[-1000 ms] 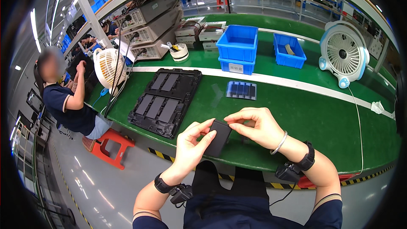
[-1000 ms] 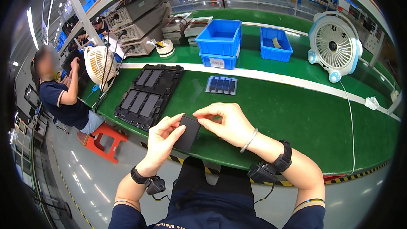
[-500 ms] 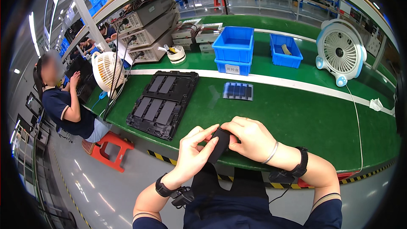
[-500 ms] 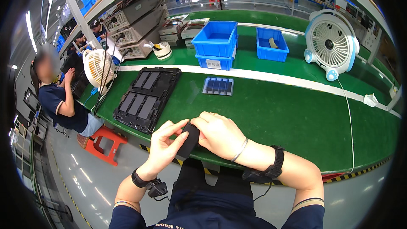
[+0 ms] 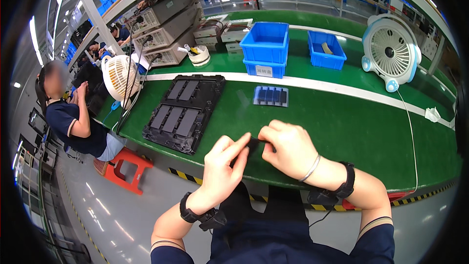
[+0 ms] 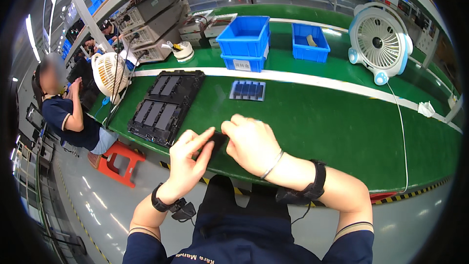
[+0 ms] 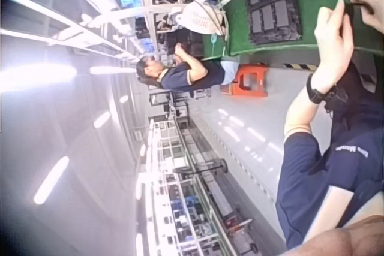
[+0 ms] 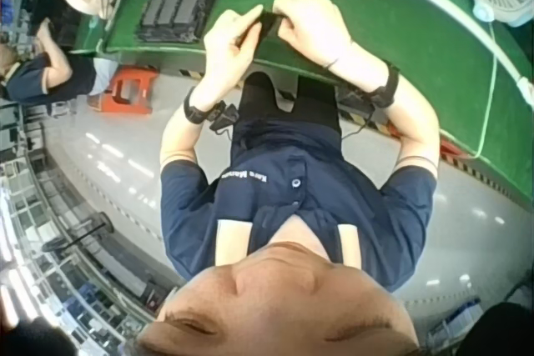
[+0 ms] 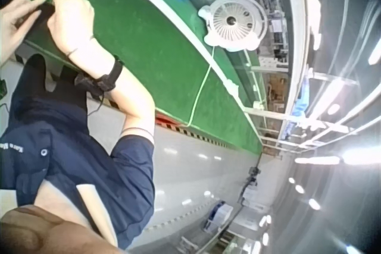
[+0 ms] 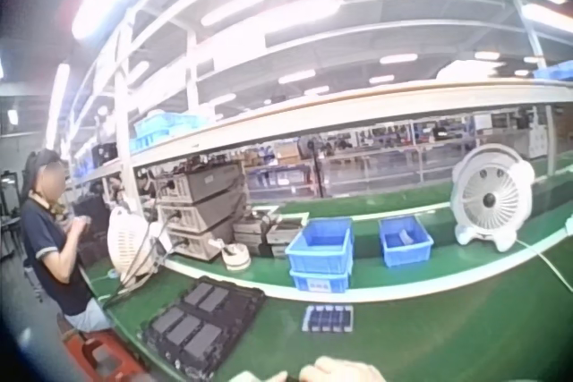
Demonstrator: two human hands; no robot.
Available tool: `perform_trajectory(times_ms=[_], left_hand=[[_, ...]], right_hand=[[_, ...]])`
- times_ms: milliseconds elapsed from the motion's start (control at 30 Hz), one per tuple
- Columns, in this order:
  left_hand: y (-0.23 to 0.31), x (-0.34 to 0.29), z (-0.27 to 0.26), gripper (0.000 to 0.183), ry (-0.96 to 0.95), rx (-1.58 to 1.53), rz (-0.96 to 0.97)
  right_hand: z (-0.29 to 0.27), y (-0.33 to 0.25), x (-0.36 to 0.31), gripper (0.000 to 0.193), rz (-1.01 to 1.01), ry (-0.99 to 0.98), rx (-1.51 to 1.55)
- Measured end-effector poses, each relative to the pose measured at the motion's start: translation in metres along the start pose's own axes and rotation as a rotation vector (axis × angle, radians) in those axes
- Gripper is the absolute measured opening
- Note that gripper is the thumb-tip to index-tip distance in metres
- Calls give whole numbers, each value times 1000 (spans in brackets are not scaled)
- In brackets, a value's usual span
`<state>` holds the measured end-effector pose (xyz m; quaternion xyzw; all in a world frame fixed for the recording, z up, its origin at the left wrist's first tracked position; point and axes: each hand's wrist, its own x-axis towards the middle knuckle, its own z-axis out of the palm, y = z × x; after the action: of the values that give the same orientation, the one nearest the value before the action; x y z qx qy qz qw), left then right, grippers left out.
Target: Assembling electronic components by applying adhesive tape to a black plastic housing and joining parts.
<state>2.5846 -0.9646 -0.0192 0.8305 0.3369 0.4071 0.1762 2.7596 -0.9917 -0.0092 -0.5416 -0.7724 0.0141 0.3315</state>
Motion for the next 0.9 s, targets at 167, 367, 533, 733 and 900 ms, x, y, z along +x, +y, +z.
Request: perform_trajectory(times_ms=[167, 367, 533, 733, 900], left_hand=[[-21, -1, -9, 32, 0, -78, -200], [-31, -5, 7, 29, -56, -761, -384], [-34, -7, 17, 32, -25, -839, -363], [-39, -8, 8, 27, -50, -569, -307], [-22, 5, -12, 13, -158, -399, -295]], right_hand=[[-32, -2, 9, 5, 80, -62, 245], [-29, 18, 22, 3, 92, 62, 608], [-6, 34, 22, 11, -141, 6, 475], [-5, 26, 17, 10, -2, -155, 513], [1, 20, 15, 10, -132, -96, 389]])
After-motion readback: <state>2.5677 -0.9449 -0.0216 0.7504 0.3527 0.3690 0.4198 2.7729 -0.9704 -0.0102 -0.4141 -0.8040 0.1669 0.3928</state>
